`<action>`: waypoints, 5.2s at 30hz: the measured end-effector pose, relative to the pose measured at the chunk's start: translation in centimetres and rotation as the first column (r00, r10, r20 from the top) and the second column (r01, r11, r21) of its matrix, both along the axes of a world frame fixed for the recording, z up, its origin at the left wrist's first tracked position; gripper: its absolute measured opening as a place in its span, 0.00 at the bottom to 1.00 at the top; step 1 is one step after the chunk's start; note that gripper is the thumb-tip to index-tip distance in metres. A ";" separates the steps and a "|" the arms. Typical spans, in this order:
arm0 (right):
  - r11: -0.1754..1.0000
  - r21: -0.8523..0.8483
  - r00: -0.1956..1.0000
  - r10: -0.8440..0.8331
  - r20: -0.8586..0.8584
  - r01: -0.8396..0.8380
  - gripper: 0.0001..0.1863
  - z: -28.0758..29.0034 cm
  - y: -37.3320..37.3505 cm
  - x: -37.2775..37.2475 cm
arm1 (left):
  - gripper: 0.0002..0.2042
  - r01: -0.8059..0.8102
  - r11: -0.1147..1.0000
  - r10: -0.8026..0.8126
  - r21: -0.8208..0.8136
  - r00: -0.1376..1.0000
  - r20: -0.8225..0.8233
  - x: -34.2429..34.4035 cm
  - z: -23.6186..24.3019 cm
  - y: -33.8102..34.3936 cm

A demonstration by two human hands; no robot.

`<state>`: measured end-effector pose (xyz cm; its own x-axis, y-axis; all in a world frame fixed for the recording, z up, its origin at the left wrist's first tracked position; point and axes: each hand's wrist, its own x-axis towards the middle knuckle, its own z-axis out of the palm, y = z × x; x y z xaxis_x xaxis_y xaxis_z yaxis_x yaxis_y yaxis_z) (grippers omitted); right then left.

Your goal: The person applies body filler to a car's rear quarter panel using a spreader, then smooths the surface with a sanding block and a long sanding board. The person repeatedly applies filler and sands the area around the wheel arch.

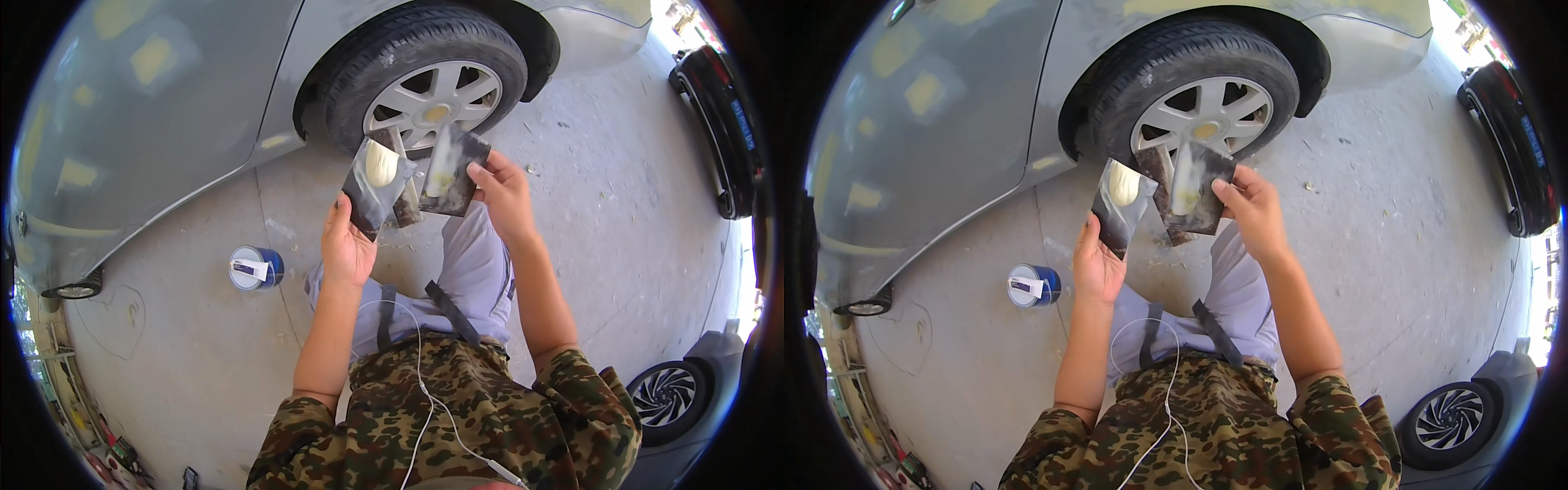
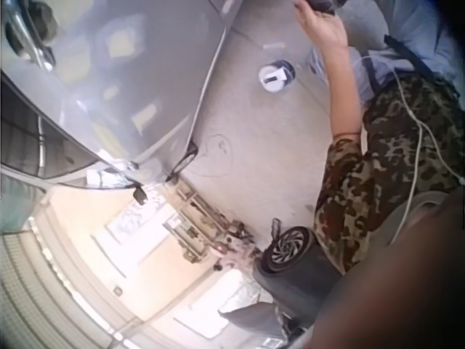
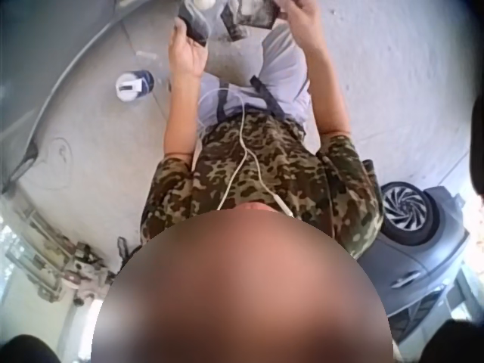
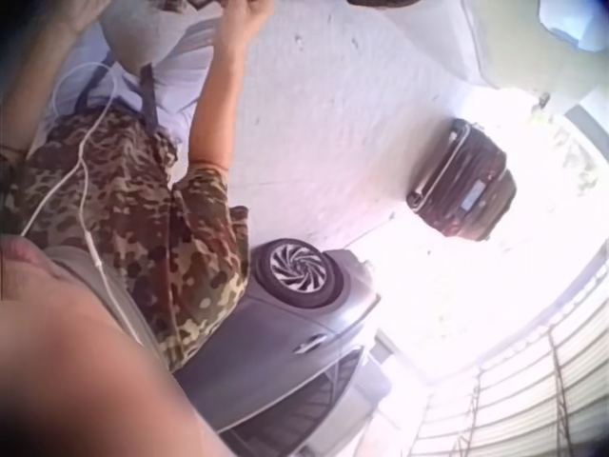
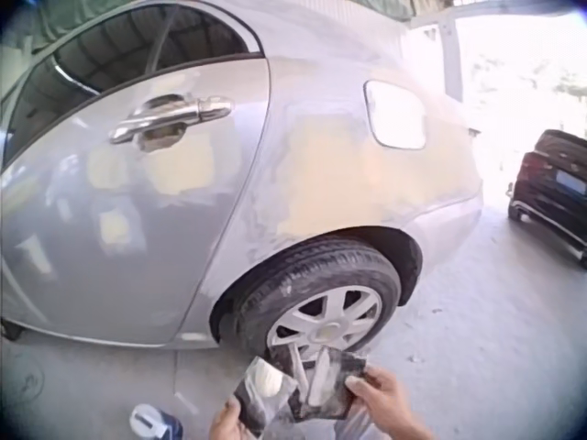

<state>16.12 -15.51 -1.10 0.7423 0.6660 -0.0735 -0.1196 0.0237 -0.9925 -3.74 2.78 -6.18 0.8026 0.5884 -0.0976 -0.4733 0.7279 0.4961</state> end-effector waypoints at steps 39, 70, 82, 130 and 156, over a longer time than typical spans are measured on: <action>0.885 0.328 0.788 -0.067 -0.612 0.330 0.08 -1.6 1.2 -8.8 | 0.29 -0.214 0.895 0.229 0.391 0.973 0.006 1.7 2.4 -6.0; 0.794 0.500 0.917 -0.171 -0.361 0.345 0.10 3.9 -0.2 -1.9 | 0.18 0.019 0.992 -0.018 0.124 1.000 -0.013 -1.0 1.3 -5.2; 0.963 -0.252 0.685 0.250 0.684 -0.099 0.11 3.3 -0.3 -3.1 | 0.20 -0.005 0.999 0.007 0.044 0.999 -0.047 -1.0 0.6 -3.7; 0.986 0.165 0.961 -0.058 0.270 0.013 0.12 4.6 1.6 -5.5 | 0.20 0.037 0.990 -0.037 0.137 0.999 -0.005 -1.1 1.9 -2.1; 0.998 -0.007 0.595 -0.029 0.803 0.058 0.22 2.8 1.7 -7.3 | 0.22 -0.095 0.748 0.409 0.656 0.846 -0.343 0.3 4.1 -4.8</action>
